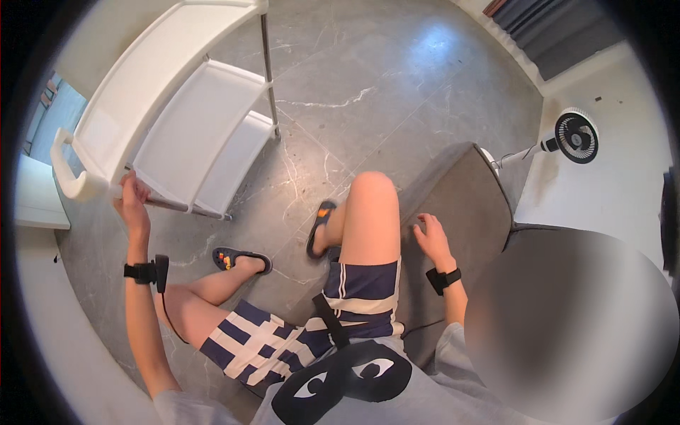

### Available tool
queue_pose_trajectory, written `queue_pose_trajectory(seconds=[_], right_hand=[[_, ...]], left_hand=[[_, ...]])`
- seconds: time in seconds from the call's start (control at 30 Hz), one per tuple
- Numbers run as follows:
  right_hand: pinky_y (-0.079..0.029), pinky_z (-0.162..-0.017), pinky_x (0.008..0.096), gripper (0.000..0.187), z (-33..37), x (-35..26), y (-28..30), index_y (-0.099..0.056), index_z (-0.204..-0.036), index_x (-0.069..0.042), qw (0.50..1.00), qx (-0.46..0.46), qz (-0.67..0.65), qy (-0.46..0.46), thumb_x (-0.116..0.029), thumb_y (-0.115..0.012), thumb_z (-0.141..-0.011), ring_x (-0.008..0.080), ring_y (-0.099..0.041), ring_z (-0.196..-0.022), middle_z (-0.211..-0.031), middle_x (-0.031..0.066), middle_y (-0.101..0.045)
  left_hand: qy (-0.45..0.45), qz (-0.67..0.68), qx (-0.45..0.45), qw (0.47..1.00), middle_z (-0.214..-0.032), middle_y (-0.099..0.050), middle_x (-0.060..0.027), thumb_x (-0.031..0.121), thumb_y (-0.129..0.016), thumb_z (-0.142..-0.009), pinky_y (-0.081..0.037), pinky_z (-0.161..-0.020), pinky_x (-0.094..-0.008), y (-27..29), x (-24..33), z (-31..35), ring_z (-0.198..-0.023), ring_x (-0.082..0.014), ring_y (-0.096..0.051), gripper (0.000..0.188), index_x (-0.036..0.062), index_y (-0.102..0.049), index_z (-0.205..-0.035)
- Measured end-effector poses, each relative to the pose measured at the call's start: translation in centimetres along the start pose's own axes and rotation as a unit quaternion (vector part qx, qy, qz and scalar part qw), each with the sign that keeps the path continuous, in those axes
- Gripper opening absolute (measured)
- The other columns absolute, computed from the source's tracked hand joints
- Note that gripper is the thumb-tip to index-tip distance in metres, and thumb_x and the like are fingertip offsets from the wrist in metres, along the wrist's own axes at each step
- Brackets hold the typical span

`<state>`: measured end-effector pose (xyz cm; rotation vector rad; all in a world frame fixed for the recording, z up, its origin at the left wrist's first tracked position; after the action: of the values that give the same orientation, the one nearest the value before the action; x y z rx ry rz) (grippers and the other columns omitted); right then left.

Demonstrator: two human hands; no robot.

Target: The person is disassembling a white plastic tiered cart by pulling apart the shelves and metal supports while sitting on a couch.

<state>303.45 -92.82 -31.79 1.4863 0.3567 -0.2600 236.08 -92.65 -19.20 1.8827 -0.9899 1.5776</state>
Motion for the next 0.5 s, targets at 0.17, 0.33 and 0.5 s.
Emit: queue_pose_trajectory(seconds=[0.17,0.33,0.5], right_hand=[[-0.045,-0.092,0.0428,0.033,2.2,-2.1,-3.9,-0.059,-0.111,-0.002,0.996,-0.042,-0.076,-0.029,-0.021,-0.061,-0.084,0.0352,-0.056,-0.108,-0.112,0.0175,-0.061],[-0.027,-0.107,0.0541,0.040,4.0,-2.6,-10.1,-0.055,-0.122,-0.007,0.990,0.009,0.128,0.052,-0.027,-0.054,-0.088,0.0416,-0.032,-0.132,-0.138,0.0163,-0.043],[-0.021,-0.110,0.0563,0.052,4.4,-1.4,-15.1,-0.042,-0.140,-0.013,0.988,0.047,0.143,0.043,-0.033,-0.049,-0.092,0.0458,-0.024,-0.136,-0.151,0.0159,-0.027]], left_hand=[[0.029,0.003,-0.021,0.999,-0.056,-0.035,0.0049,0.013,-0.058,-0.087,-0.031,-0.047,-0.0247,-3.6,0.1,-0.1,-0.048,-0.0063,-0.034,0.021,0.0101,-0.048,-0.069],[0.003,-0.027,-0.026,0.999,-0.053,-0.038,0.0046,0.019,-0.060,-0.088,-0.029,-0.044,-0.0251,-7.5,0.8,-0.1,-0.046,-0.0073,-0.036,0.027,0.0098,-0.051,-0.065],[0.005,-0.160,-0.102,0.982,-0.060,-0.053,0.0024,0.029,-0.058,-0.094,-0.034,-0.047,-0.0253,-8.6,-0.6,-0.3,-0.052,-0.0043,-0.045,0.031,0.0062,-0.063,-0.073]])
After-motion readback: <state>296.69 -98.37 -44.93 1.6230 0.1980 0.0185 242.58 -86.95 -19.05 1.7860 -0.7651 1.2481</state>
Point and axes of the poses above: each hand's wrist, its own z-axis away from the middle knuckle, its own y-axis out of the back of the hand, x = y × z, the point moved 5 cm from there along -z, towards the middle knuckle
